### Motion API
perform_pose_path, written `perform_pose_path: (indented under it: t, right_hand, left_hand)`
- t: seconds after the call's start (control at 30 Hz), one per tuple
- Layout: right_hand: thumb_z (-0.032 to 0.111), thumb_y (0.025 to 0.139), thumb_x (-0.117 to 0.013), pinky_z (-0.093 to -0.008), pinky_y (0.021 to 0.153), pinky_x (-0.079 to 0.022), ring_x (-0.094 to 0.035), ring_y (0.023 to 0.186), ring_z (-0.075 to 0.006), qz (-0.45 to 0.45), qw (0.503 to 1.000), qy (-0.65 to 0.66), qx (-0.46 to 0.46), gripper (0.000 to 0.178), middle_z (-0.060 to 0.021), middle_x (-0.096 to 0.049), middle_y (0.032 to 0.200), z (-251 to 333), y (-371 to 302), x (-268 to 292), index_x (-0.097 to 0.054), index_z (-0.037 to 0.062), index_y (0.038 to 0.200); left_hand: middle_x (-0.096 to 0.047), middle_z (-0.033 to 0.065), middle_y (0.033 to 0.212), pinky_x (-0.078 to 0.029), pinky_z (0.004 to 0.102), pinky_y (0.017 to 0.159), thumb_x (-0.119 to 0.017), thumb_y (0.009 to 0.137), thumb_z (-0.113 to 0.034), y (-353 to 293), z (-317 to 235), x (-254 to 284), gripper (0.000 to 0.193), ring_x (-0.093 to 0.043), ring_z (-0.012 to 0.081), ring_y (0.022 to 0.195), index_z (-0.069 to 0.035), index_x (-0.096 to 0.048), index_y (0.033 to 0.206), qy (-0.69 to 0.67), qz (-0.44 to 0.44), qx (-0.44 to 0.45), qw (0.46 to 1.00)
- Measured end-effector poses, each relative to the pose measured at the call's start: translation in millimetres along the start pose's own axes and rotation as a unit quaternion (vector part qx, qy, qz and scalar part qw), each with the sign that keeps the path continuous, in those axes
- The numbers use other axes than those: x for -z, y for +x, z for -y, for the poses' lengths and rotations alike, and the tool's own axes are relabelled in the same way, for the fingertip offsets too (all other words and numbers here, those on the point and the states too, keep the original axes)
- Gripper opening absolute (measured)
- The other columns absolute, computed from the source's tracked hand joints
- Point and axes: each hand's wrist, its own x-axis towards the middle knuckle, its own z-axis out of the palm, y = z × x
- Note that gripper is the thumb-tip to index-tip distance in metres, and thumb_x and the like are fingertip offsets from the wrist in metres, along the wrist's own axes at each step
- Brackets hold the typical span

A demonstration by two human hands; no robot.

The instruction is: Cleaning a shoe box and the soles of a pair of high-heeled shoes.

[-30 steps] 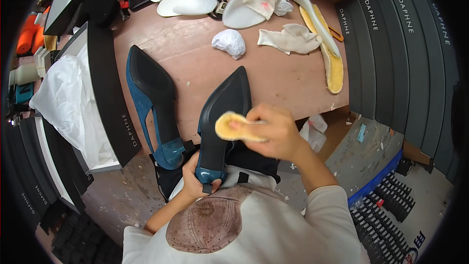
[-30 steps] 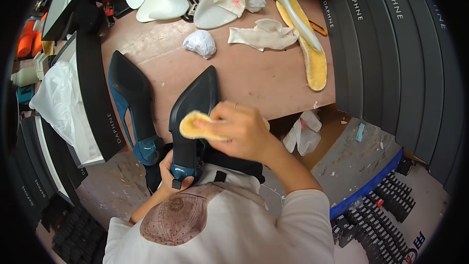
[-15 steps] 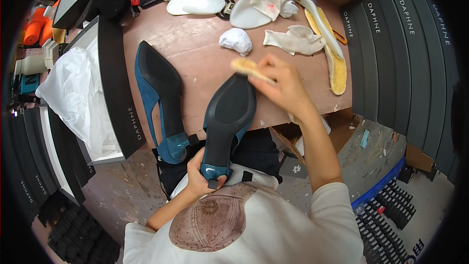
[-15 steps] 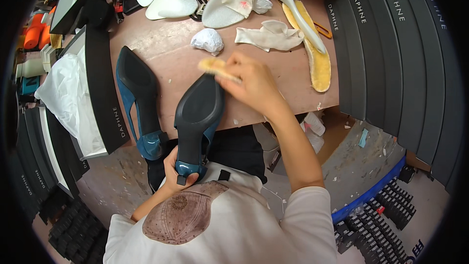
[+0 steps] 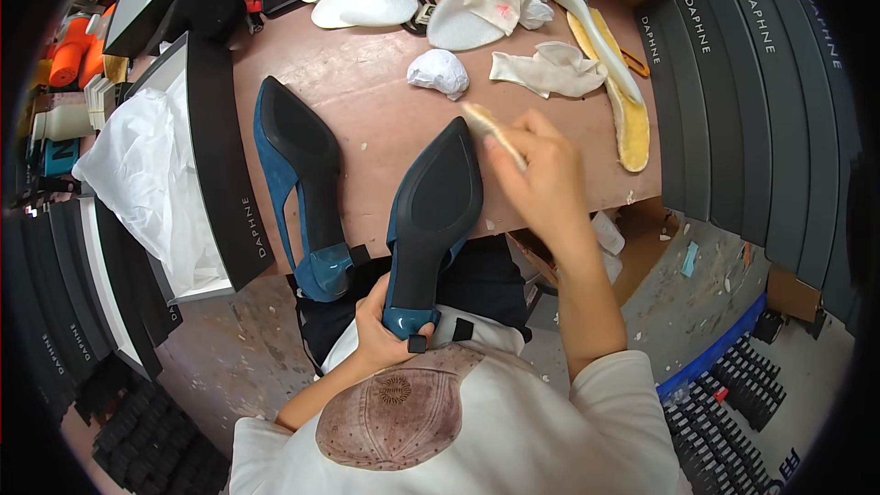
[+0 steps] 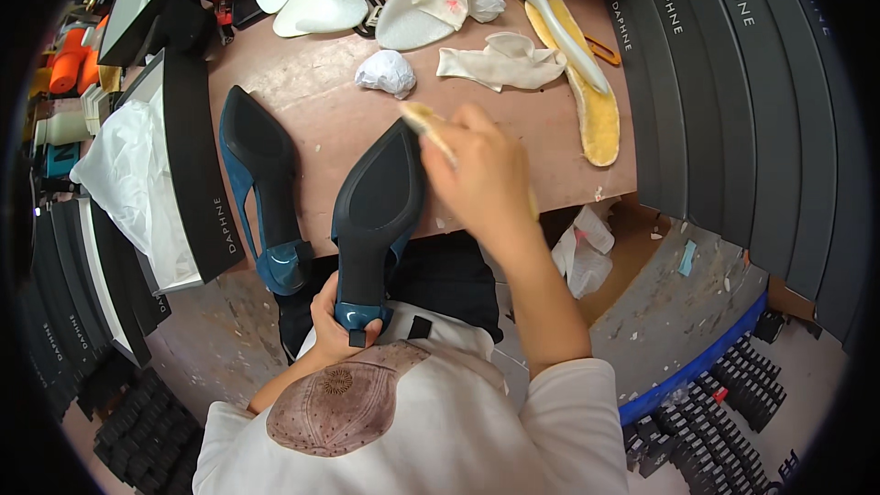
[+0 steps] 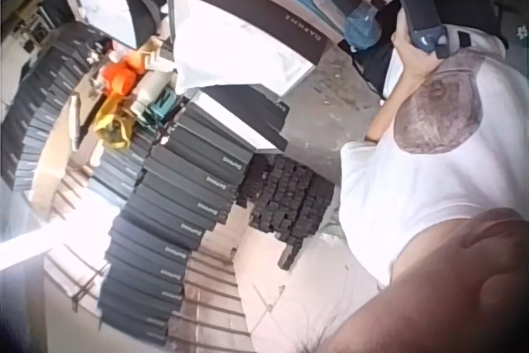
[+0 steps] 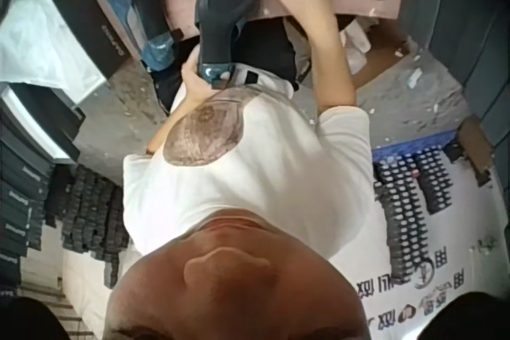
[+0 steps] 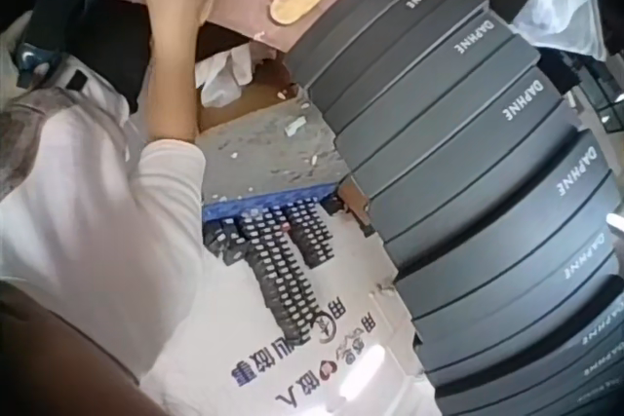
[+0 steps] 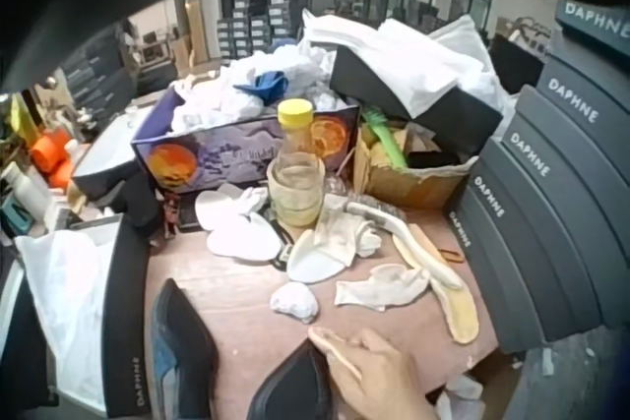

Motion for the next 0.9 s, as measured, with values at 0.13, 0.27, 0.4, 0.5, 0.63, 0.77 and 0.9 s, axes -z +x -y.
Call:
perform_pose_path:
  t: [0.13, 0.27, 0.4, 0.5, 0.63, 0.77, 0.9]
  right_hand:
    - [0.015, 0.081, -0.061, -0.0348, 0.054, -0.042, -0.054, 0.059, -0.0277, -0.05, 0.997, 0.019, 0.053, 0.014, -0.0105, -0.055, 0.073, 3.6, -8.0, -5.8, -0.067, 0.0026, 0.084]
    - [0.01, 0.077, -0.064, -0.0329, 0.055, -0.043, -0.055, 0.059, -0.0255, -0.097, 0.985, 0.117, 0.085, 0.011, -0.0101, -0.053, 0.071, 16.7, -22.7, -2.2, -0.067, 0.0026, 0.084]
    - [0.005, 0.074, -0.067, -0.0306, 0.054, -0.044, -0.054, 0.057, -0.0233, -0.089, 0.996, -0.011, 0.025, 0.025, -0.007, -0.051, 0.071, 14.8, -48.5, -13.8, -0.069, 0.0074, 0.099]
    - [0.005, 0.071, -0.069, -0.0305, 0.054, -0.045, -0.054, 0.057, -0.0221, -0.093, 0.994, 0.021, 0.056, 0.035, -0.0057, -0.052, 0.071, 23.6, -65.3, -14.4, -0.068, 0.0099, 0.106]
    - [0.004, 0.072, -0.068, -0.0293, 0.051, -0.044, -0.054, 0.054, -0.0201, -0.103, 0.994, 0.028, 0.028, 0.033, -0.0064, -0.054, 0.074, 14.2, -72.8, -15.2, -0.068, 0.0083, 0.105]
    - [0.005, 0.068, -0.071, -0.0315, 0.051, -0.046, -0.056, 0.06, -0.0198, -0.111, 0.981, 0.071, 0.14, 0.038, -0.0064, -0.054, 0.077, 25.9, -79.5, -27.7, -0.068, 0.01, 0.105]
    - [0.005, 0.059, -0.073, -0.0303, 0.05, -0.047, -0.057, 0.06, -0.0194, -0.116, 0.987, 0.065, 0.093, 0.042, -0.0051, -0.057, 0.078, 0.3, -76.5, -21.9, -0.067, 0.0092, 0.1]
  left_hand:
    - [-0.064, 0.007, 0.087, -0.047, 0.0256, 0.074, -0.077, 0.063, -0.023, -0.6, -5.7, -2.4, 0.066, -0.06, 0.0125, 0.078, 0.004, -0.051, 0.118, -0.001, 0.014, 0.019, 1.0]
    - [-0.064, 0.0071, 0.087, -0.047, 0.025, 0.074, -0.078, 0.064, -0.027, 5.2, -1.5, -4.4, 0.069, -0.06, 0.012, 0.078, 0.004, -0.05, 0.119, 0.023, 0.001, 0.007, 1.0]
    - [-0.064, 0.007, 0.088, -0.047, 0.0241, 0.073, -0.08, 0.065, -0.031, -0.1, -4.7, -6.1, 0.071, -0.06, 0.0114, 0.078, 0.004, -0.05, 0.119, 0.04, -0.01, -0.021, 0.999]
    - [-0.064, 0.0073, 0.088, -0.048, 0.0239, 0.072, -0.08, 0.065, -0.034, 2.0, -1.2, -8.5, 0.073, -0.06, 0.0115, 0.078, 0.004, -0.049, 0.12, 0.037, -0.004, -0.022, 0.999]
    - [-0.065, 0.0073, 0.09, -0.048, 0.0254, 0.073, -0.08, 0.066, -0.03, 0.4, -1.9, -4.5, 0.07, -0.06, 0.0112, 0.078, 0.004, -0.049, 0.119, 0.048, 0.006, -0.015, 0.999]
    - [-0.064, 0.0073, 0.089, -0.048, 0.0244, 0.073, -0.079, 0.066, -0.026, 1.5, -2.5, -7.6, 0.068, -0.06, 0.0106, 0.077, 0.004, -0.049, 0.119, 0.043, 0.003, -0.033, 0.998]
    - [-0.065, 0.0076, 0.089, -0.049, 0.0263, 0.075, -0.077, 0.064, -0.02, 3.1, -7.4, -3.8, 0.064, -0.062, 0.0123, 0.08, 0.004, -0.05, 0.117, 0.044, 0.001, -0.02, 0.999]
